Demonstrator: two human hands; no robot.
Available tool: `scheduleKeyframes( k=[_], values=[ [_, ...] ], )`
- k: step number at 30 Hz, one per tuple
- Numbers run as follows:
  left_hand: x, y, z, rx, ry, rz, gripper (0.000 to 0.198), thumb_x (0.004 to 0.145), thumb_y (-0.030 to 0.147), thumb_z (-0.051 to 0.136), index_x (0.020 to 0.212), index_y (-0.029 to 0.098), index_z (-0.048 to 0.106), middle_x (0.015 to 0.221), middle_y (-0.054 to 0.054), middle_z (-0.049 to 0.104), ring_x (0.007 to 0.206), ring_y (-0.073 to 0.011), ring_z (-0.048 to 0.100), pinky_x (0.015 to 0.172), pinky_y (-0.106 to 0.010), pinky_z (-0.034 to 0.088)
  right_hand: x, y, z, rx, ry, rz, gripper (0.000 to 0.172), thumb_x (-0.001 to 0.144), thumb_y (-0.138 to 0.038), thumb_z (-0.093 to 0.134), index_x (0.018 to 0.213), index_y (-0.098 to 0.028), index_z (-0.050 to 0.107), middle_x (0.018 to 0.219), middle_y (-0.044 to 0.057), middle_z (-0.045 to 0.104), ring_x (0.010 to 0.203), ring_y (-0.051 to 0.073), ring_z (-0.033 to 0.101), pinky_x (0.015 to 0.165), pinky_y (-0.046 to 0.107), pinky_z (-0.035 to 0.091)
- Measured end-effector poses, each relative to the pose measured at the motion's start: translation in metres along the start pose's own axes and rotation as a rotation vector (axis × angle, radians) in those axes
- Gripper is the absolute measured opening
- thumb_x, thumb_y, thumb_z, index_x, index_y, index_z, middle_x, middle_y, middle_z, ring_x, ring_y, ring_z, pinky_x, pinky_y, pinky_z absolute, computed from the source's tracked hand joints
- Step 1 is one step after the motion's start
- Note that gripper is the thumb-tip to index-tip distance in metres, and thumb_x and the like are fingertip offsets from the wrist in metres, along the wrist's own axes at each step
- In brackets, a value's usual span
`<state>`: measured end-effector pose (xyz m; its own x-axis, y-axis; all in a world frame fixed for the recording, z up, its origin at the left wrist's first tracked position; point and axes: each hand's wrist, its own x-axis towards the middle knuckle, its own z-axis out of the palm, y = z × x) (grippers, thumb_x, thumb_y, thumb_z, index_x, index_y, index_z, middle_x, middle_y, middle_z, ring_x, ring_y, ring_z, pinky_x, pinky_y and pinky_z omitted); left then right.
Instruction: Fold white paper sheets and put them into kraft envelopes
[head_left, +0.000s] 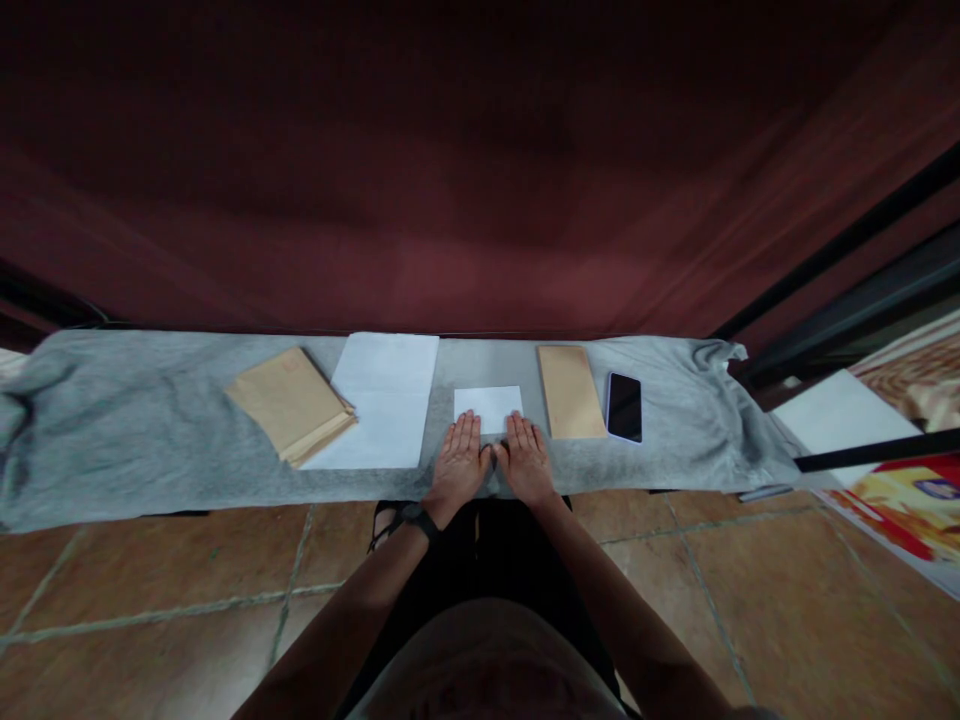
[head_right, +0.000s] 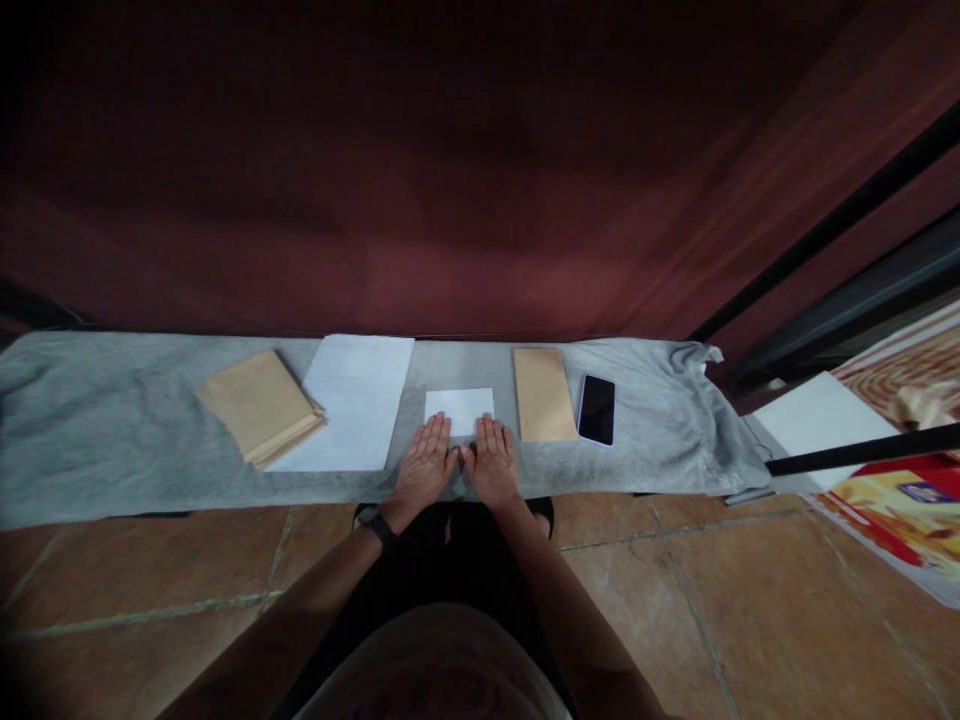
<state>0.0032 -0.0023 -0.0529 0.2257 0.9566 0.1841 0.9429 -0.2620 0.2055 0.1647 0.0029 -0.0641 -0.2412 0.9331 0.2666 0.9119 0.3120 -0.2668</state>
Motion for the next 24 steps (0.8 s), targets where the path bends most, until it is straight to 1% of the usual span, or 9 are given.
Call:
scheduleKeyframes(
  k=[2, 5, 8, 10, 13, 15, 17, 20, 24],
  values=[
    [-0.003, -0.003, 0.000, -0.001, 0.013, -0.028, 0.062, 0.100, 0.032, 0.035, 0.154, 0.001, 0.030, 0.162, -0.021, 0.031, 0.153, -0.0285, 0.023, 0.124, -0.050, 0.027, -0.004, 0.001, 0.002, -0.006, 0.020, 0.017, 0.065, 0.105, -0.044, 0.037, 0.156, -0.005, 0.030, 0.158, 0.022, 0.038, 0.148, 0.030, 0.035, 0.121, 0.050, 0.027],
    [-0.004, -0.006, -0.001, -0.010, 0.024, -0.062, 0.061, 0.100, 0.031, 0.034, 0.154, 0.001, 0.032, 0.161, -0.021, 0.032, 0.153, -0.0293, 0.025, 0.124, -0.050, 0.028, -0.007, 0.003, 0.004, -0.011, 0.041, 0.026, 0.066, 0.105, -0.044, 0.037, 0.157, -0.005, 0.029, 0.159, 0.023, 0.038, 0.148, 0.031, 0.035, 0.121, 0.051, 0.027],
    [0.003, -0.003, -0.003, -0.024, 0.038, -0.086, 0.059, 0.101, 0.032, 0.033, 0.152, 0.001, 0.037, 0.159, -0.022, 0.036, 0.152, -0.0305, 0.028, 0.123, -0.052, 0.028, -0.007, 0.002, 0.004, -0.018, 0.042, 0.025, 0.065, 0.105, -0.042, 0.038, 0.157, -0.004, 0.028, 0.159, 0.023, 0.037, 0.148, 0.031, 0.034, 0.121, 0.051, 0.027],
    [0.011, 0.003, -0.004, -0.048, 0.028, -0.051, 0.058, 0.102, 0.031, 0.031, 0.152, 0.004, 0.038, 0.157, -0.020, 0.040, 0.151, -0.0284, 0.029, 0.124, -0.051, 0.027, -0.007, 0.002, 0.003, -0.028, 0.032, 0.026, 0.064, 0.104, -0.039, 0.038, 0.157, -0.003, 0.028, 0.159, 0.023, 0.036, 0.149, 0.031, 0.033, 0.122, 0.051, 0.026],
    [0.026, 0.015, -0.003, -0.097, -0.040, 0.077, 0.056, 0.103, 0.031, 0.027, 0.153, 0.007, 0.038, 0.159, -0.015, 0.040, 0.152, -0.0230, 0.027, 0.126, -0.045, 0.025, -0.006, 0.001, 0.002, -0.043, 0.020, 0.025, 0.062, 0.103, -0.031, 0.038, 0.156, -0.002, 0.029, 0.160, 0.023, 0.034, 0.150, 0.030, 0.030, 0.122, 0.051, 0.024],
    [0.036, 0.023, -0.001, -0.113, -0.085, 0.123, 0.057, 0.104, 0.035, 0.026, 0.153, 0.007, 0.038, 0.161, -0.014, 0.036, 0.153, -0.0223, 0.025, 0.126, -0.043, 0.024, -0.006, 0.001, 0.002, -0.052, 0.026, 0.023, 0.060, 0.101, -0.024, 0.036, 0.156, -0.003, 0.029, 0.160, 0.022, 0.035, 0.150, 0.029, 0.030, 0.122, 0.050, 0.023],
    [0.043, 0.028, 0.002, -0.112, -0.112, 0.117, 0.060, 0.105, 0.041, 0.027, 0.153, 0.007, 0.037, 0.162, -0.015, 0.033, 0.154, -0.0233, 0.023, 0.126, -0.043, 0.023, -0.006, 0.001, 0.002, -0.059, 0.039, 0.017, 0.059, 0.099, -0.019, 0.036, 0.156, -0.004, 0.031, 0.159, 0.021, 0.038, 0.150, 0.028, 0.031, 0.122, 0.050, 0.024],
    [0.053, 0.027, 0.005, -0.097, -0.128, 0.084, 0.064, 0.104, 0.046, 0.027, 0.154, 0.007, 0.035, 0.163, -0.015, 0.031, 0.154, -0.0237, 0.021, 0.126, -0.044, 0.021, -0.006, 0.001, 0.003, -0.061, 0.053, 0.017, 0.057, 0.100, -0.023, 0.038, 0.153, -0.003, 0.036, 0.156, 0.021, 0.042, 0.149, 0.029, 0.033, 0.121, 0.049, 0.025],
    [0.060, 0.014, 0.006, -0.060, -0.121, 0.050, 0.066, 0.104, 0.046, 0.028, 0.155, 0.006, 0.031, 0.164, -0.016, 0.029, 0.155, -0.0235, 0.019, 0.127, -0.043, 0.018, -0.005, 0.001, 0.003, -0.041, 0.055, 0.031, 0.058, 0.103, -0.032, 0.040, 0.152, -0.003, 0.038, 0.157, 0.023, 0.041, 0.148, 0.030, 0.035, 0.121, 0.050, 0.026]
  ],
)
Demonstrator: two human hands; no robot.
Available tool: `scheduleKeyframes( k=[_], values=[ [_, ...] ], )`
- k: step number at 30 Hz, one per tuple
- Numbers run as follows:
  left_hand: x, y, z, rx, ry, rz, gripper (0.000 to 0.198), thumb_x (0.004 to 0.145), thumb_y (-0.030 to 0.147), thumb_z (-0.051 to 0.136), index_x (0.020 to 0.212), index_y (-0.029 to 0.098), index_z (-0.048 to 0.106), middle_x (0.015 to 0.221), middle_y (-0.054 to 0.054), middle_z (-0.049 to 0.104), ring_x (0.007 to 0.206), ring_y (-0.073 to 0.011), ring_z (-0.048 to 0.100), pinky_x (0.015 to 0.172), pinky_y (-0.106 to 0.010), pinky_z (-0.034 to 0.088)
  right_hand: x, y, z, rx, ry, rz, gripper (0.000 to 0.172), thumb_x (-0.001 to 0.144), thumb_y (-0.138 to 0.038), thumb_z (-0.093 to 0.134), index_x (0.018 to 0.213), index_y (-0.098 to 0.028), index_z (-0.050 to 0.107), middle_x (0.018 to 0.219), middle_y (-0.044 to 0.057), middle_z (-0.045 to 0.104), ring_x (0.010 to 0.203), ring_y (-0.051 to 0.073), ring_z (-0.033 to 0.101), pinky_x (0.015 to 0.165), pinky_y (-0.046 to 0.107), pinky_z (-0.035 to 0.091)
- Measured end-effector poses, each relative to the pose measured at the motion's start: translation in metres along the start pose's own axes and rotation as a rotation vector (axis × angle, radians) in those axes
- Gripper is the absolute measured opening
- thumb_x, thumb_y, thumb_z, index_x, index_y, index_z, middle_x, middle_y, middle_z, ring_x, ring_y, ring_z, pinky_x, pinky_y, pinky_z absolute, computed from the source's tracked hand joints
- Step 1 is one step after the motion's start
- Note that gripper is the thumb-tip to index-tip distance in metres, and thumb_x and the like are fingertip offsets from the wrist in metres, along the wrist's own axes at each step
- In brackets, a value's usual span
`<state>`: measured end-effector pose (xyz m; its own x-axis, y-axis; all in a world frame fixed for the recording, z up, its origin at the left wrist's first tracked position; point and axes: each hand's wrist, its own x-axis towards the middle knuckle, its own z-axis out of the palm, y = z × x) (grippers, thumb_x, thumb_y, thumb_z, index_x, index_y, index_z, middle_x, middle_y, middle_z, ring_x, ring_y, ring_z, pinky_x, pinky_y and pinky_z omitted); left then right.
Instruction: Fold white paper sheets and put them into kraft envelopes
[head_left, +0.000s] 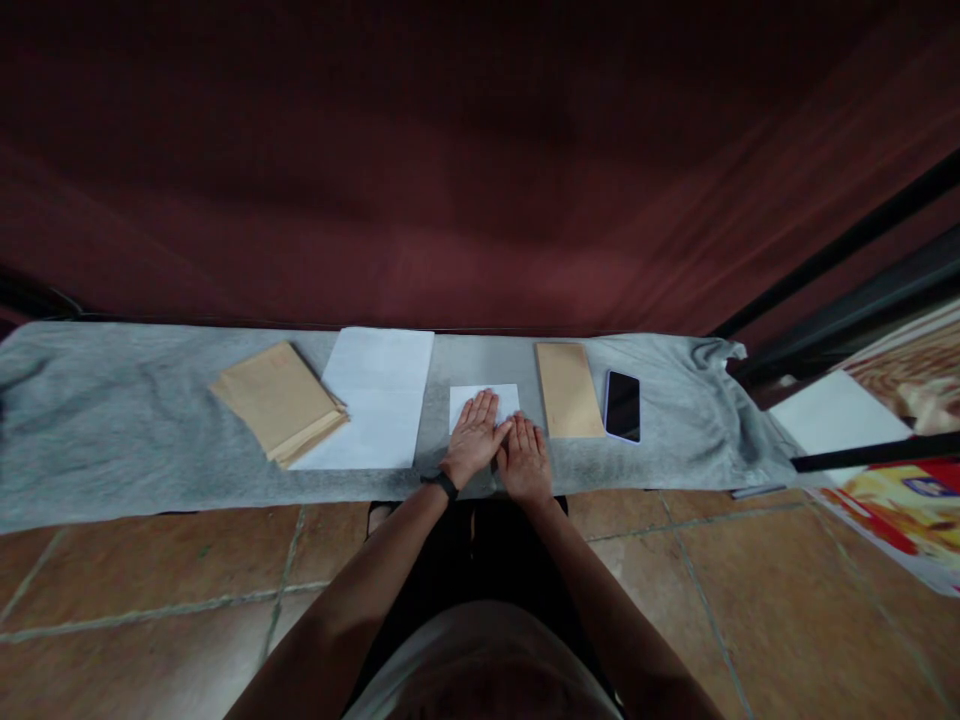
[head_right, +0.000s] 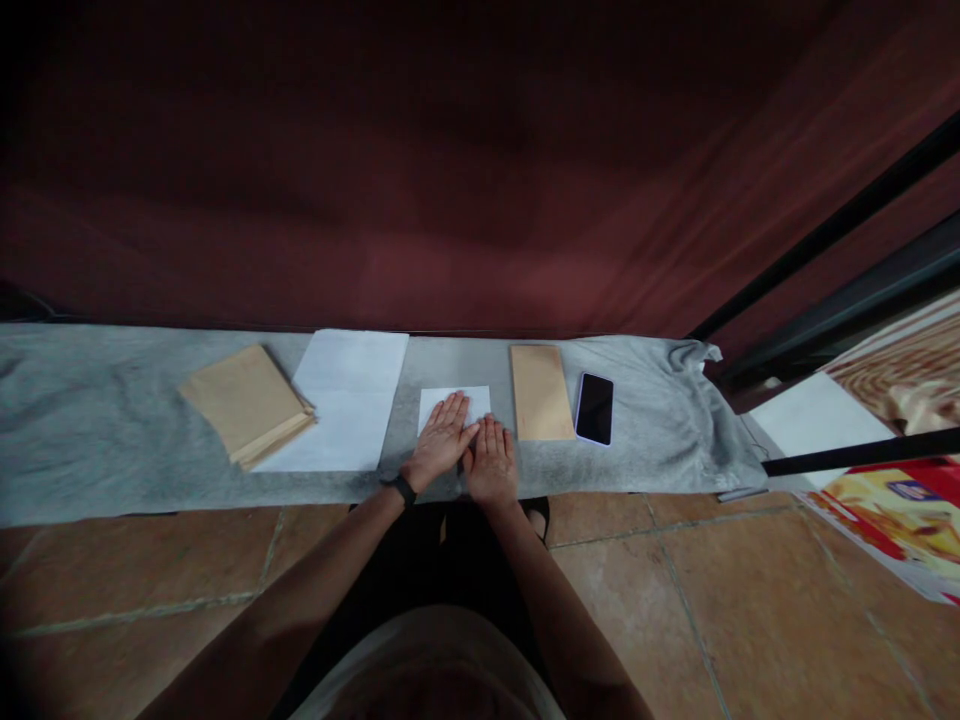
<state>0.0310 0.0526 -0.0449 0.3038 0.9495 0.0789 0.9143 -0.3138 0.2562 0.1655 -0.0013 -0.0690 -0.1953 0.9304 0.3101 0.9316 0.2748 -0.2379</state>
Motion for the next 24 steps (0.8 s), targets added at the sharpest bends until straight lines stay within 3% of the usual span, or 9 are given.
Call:
scheduleKeyframes(
  k=[7, 14, 18, 24],
  values=[
    [-0.002, -0.020, 0.003, 0.061, 0.043, -0.084, 0.061, 0.104, 0.038, 0.027, 0.157, 0.006, 0.028, 0.164, -0.016, 0.028, 0.155, -0.0244, 0.019, 0.127, -0.044, 0.017, 0.003, 0.002, -0.002, 0.048, 0.012, 0.023, 0.056, 0.105, -0.036, 0.038, 0.151, -0.005, 0.041, 0.154, 0.021, 0.045, 0.145, 0.030, 0.040, 0.120, 0.050, 0.028],
    [-0.004, -0.018, -0.002, 0.091, 0.032, -0.081, 0.061, 0.103, 0.036, 0.029, 0.157, 0.005, 0.029, 0.165, -0.016, 0.026, 0.155, -0.0265, 0.018, 0.127, -0.046, 0.014, 0.044, 0.005, -0.007, 0.127, -0.066, -0.058, 0.046, 0.106, -0.029, 0.032, 0.143, -0.011, 0.055, 0.149, 0.014, 0.054, 0.142, 0.024, 0.046, 0.122, 0.047, 0.026],
    [-0.004, -0.020, -0.004, 0.094, 0.018, -0.078, 0.059, 0.103, 0.032, 0.029, 0.157, 0.009, 0.029, 0.166, -0.014, 0.026, 0.155, -0.0252, 0.017, 0.127, -0.047, 0.013, 0.062, 0.001, 0.002, 0.075, -0.085, -0.063, 0.048, 0.107, -0.031, 0.034, 0.147, -0.011, 0.050, 0.154, 0.015, 0.047, 0.145, 0.027, 0.041, 0.121, 0.049, 0.027],
    [-0.001, -0.024, -0.002, 0.077, 0.039, -0.156, 0.062, 0.103, 0.036, 0.026, 0.157, 0.005, 0.029, 0.165, -0.016, 0.026, 0.155, -0.0252, 0.018, 0.127, -0.045, 0.016, 0.062, 0.004, 0.016, 0.010, -0.021, 0.005, 0.056, 0.107, -0.038, 0.035, 0.153, -0.006, 0.040, 0.157, 0.019, 0.041, 0.147, 0.031, 0.038, 0.120, 0.052, 0.028]
  ],
)
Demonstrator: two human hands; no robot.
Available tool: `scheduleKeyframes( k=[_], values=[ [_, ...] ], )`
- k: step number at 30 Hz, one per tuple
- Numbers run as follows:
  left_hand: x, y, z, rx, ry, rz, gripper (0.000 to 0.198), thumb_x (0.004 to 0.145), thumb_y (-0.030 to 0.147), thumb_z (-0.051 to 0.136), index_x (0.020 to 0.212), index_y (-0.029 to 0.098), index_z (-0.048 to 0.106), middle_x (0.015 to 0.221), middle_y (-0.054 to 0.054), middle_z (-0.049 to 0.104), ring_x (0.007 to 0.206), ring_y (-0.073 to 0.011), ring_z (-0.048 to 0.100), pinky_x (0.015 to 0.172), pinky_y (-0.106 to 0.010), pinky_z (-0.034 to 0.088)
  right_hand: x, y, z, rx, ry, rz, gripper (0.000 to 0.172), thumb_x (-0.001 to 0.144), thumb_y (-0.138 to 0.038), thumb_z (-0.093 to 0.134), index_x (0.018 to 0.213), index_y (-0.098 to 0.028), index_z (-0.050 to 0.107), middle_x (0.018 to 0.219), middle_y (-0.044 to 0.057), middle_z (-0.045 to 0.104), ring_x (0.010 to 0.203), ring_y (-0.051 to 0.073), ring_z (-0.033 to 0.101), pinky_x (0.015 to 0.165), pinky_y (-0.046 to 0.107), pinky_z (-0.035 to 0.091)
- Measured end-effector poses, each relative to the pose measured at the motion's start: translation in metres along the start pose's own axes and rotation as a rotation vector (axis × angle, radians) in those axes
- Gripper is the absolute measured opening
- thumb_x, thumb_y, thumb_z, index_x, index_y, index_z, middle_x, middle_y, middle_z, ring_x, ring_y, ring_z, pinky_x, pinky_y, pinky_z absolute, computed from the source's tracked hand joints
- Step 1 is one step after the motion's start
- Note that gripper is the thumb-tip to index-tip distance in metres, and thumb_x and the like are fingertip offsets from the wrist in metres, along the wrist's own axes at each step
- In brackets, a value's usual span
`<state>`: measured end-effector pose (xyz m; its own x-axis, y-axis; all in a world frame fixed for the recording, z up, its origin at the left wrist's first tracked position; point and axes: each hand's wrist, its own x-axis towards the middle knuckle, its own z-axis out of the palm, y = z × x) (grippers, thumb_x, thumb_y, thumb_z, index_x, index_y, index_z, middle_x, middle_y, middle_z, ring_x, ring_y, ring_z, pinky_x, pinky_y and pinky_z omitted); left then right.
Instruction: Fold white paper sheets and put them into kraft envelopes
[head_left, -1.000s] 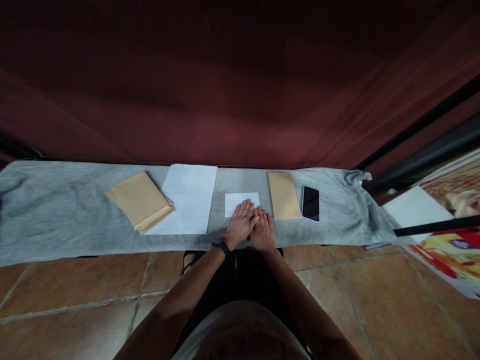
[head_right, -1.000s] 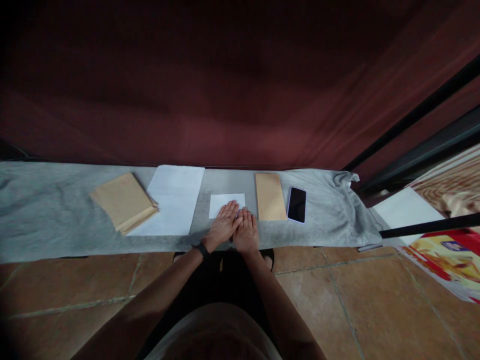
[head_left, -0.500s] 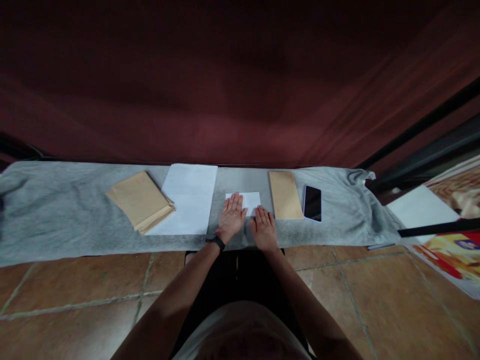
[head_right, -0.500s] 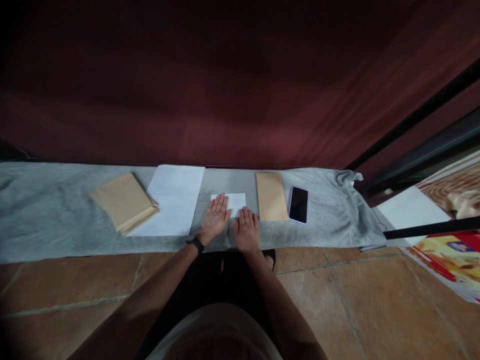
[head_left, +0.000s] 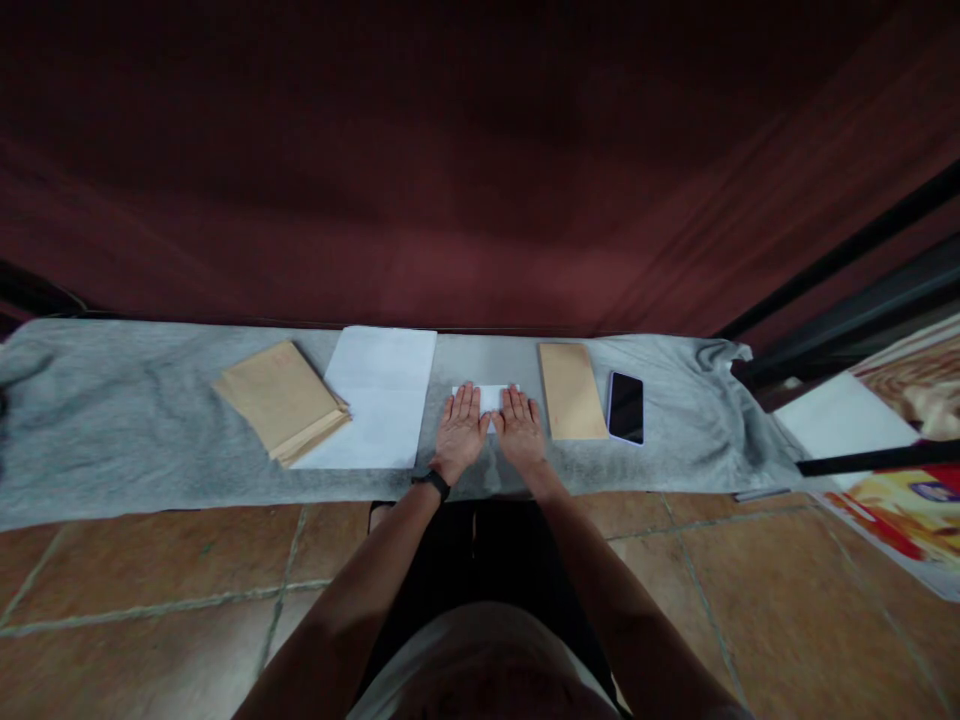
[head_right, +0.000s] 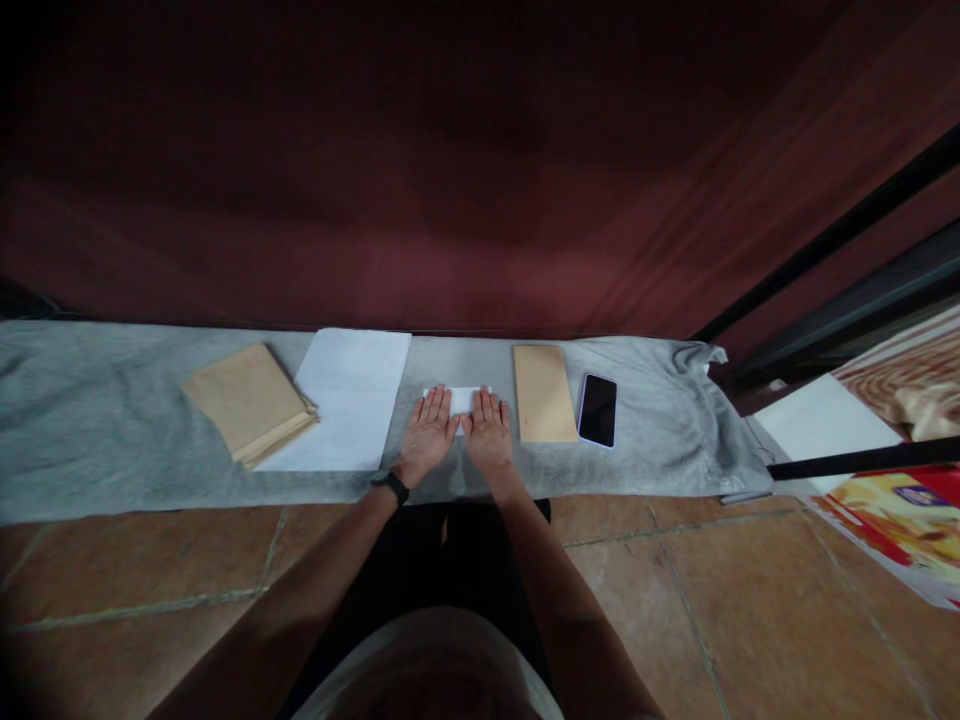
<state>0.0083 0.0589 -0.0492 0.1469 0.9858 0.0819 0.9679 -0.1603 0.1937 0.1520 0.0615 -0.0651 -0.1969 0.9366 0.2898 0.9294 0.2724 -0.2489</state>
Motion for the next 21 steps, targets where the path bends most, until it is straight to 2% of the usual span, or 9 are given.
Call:
scheduleKeyframes(
  k=[6, 10, 15, 21],
  values=[
    [0.002, -0.010, -0.003, -0.007, 0.011, -0.054, 0.064, 0.102, 0.038, 0.027, 0.156, 0.003, 0.030, 0.164, -0.017, 0.029, 0.154, -0.0268, 0.023, 0.126, -0.044, 0.019, -0.003, -0.001, 0.006, -0.031, 0.045, 0.048, 0.063, 0.107, -0.042, 0.032, 0.155, -0.002, 0.034, 0.158, 0.023, 0.037, 0.147, 0.032, 0.036, 0.120, 0.054, 0.027],
    [0.006, -0.017, -0.010, -0.019, 0.016, -0.028, 0.060, 0.102, 0.036, 0.029, 0.153, 0.006, 0.037, 0.160, -0.017, 0.038, 0.150, -0.0281, 0.031, 0.124, -0.045, 0.024, -0.003, -0.002, 0.005, -0.020, 0.047, 0.063, 0.062, 0.106, -0.041, 0.033, 0.155, -0.003, 0.033, 0.158, 0.023, 0.038, 0.148, 0.031, 0.036, 0.120, 0.054, 0.026],
    [0.026, -0.023, -0.030, -0.036, -0.015, 0.030, 0.045, 0.097, 0.029, 0.045, 0.139, 0.014, 0.054, 0.141, -0.016, 0.057, 0.133, -0.0307, 0.049, 0.111, -0.045, 0.040, -0.003, 0.000, -0.001, 0.032, 0.049, 0.054, 0.055, 0.106, -0.034, 0.035, 0.153, -0.005, 0.039, 0.156, 0.022, 0.041, 0.147, 0.030, 0.038, 0.121, 0.054, 0.026],
    [0.054, -0.033, -0.040, -0.119, -0.071, 0.005, 0.033, 0.085, 0.029, 0.068, 0.117, 0.019, 0.066, 0.124, -0.012, 0.063, 0.120, -0.0296, 0.055, 0.103, -0.042, 0.044, -0.002, 0.001, -0.005, 0.091, 0.075, 0.051, 0.049, 0.105, -0.029, 0.035, 0.147, -0.008, 0.047, 0.152, 0.020, 0.049, 0.144, 0.028, 0.042, 0.120, 0.054, 0.028]
  ],
)
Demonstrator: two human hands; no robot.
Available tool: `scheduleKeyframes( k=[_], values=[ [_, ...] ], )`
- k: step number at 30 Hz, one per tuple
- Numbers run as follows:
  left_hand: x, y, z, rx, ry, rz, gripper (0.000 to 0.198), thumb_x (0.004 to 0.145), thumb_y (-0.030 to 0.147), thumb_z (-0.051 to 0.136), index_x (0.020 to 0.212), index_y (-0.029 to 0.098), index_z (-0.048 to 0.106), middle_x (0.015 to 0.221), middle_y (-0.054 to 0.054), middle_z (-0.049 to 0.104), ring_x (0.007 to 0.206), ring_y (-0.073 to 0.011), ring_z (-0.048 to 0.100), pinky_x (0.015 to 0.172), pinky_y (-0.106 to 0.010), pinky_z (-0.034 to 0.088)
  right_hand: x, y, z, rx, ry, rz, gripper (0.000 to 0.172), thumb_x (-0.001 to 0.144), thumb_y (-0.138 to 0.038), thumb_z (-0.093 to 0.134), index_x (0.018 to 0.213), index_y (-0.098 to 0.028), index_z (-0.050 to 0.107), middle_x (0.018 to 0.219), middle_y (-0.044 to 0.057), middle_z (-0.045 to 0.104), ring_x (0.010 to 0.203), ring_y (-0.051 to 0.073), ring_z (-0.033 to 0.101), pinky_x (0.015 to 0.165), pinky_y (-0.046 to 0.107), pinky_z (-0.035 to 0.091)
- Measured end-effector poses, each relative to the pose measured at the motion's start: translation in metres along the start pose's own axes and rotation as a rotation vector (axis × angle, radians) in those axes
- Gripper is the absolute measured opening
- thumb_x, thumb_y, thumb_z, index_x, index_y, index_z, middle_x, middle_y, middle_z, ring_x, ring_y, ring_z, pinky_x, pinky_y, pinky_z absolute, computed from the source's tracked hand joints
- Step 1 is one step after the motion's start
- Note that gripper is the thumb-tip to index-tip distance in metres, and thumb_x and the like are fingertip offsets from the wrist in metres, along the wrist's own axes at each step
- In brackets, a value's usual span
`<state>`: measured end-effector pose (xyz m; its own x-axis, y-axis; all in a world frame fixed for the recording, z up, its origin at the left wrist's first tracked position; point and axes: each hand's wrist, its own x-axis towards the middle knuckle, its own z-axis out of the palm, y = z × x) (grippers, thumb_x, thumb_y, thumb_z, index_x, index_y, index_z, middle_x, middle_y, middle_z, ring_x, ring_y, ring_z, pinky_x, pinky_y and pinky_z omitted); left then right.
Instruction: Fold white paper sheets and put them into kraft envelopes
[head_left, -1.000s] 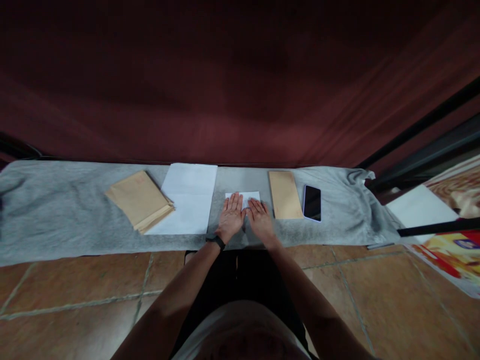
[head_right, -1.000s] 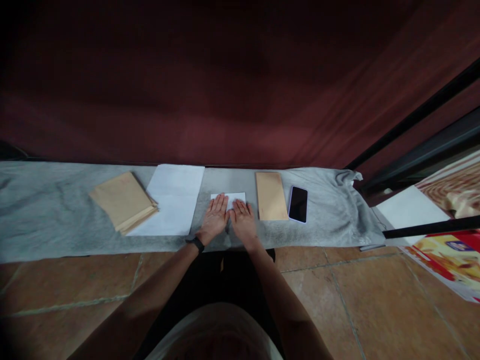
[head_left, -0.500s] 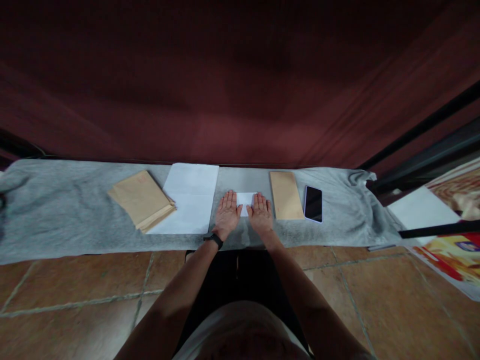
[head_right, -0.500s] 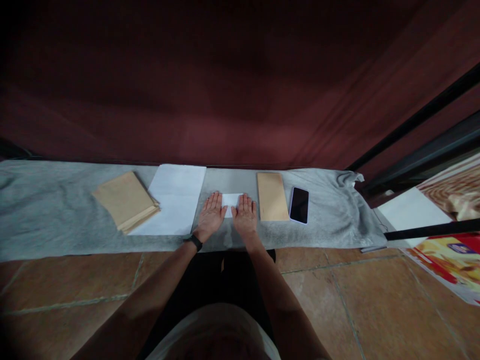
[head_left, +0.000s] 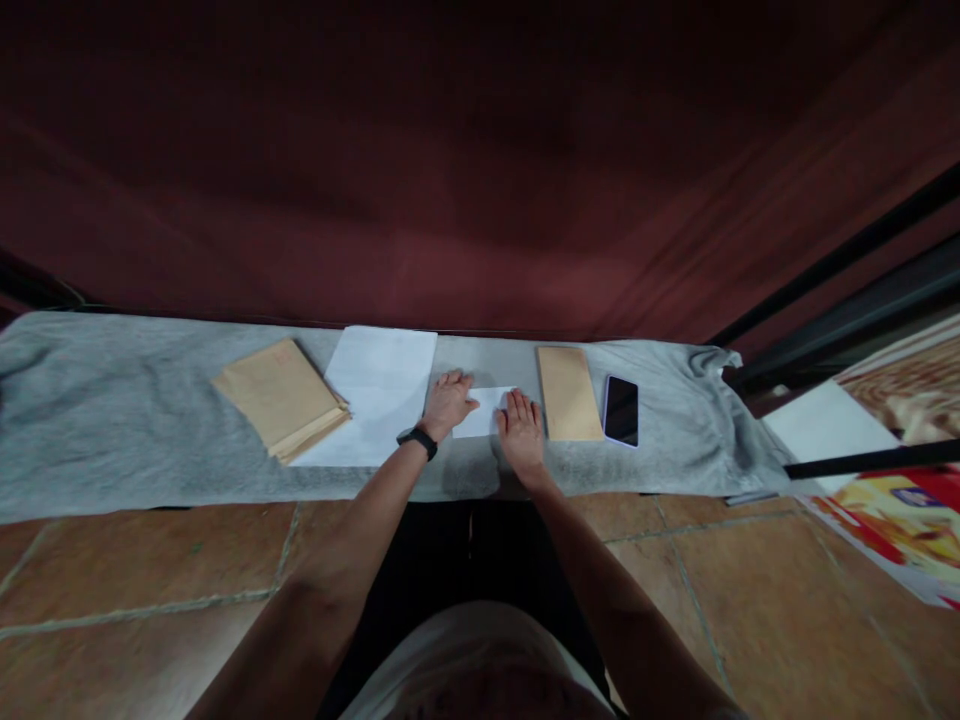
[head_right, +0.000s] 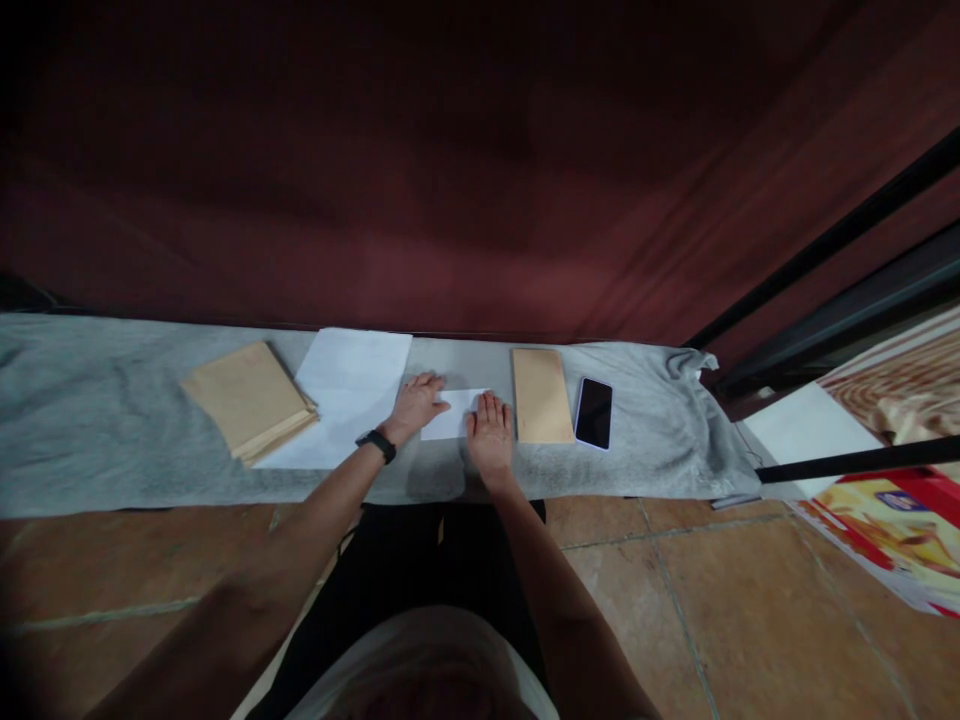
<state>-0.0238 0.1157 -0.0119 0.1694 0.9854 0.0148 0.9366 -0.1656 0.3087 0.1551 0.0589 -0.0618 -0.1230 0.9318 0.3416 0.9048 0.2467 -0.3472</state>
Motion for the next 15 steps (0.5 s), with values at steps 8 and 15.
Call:
scheduleKeyframes(
  k=[8, 15],
  values=[
    [-0.005, 0.010, -0.015, -0.065, 0.092, -0.022, 0.021, 0.093, 0.019, 0.054, 0.107, 0.019, 0.069, 0.109, -0.009, 0.068, 0.103, -0.0240, 0.063, 0.094, -0.036, 0.049, -0.001, 0.010, -0.004, 0.252, 0.108, 0.121, 0.052, 0.107, -0.034, 0.026, 0.151, -0.009, 0.039, 0.150, 0.019, 0.050, 0.142, 0.025, 0.045, 0.116, 0.047, 0.039],
    [-0.051, 0.019, -0.031, -0.082, 0.251, 0.250, 0.028, 0.099, 0.018, 0.041, 0.117, 0.021, 0.063, 0.125, -0.008, 0.065, 0.121, -0.0236, 0.057, 0.110, -0.040, 0.042, -0.014, 0.018, -0.012, 0.457, 0.257, 0.237, 0.059, 0.107, -0.039, 0.011, 0.150, -0.009, 0.038, 0.149, 0.020, 0.050, 0.140, 0.022, 0.046, 0.114, 0.045, 0.044]
  ],
)
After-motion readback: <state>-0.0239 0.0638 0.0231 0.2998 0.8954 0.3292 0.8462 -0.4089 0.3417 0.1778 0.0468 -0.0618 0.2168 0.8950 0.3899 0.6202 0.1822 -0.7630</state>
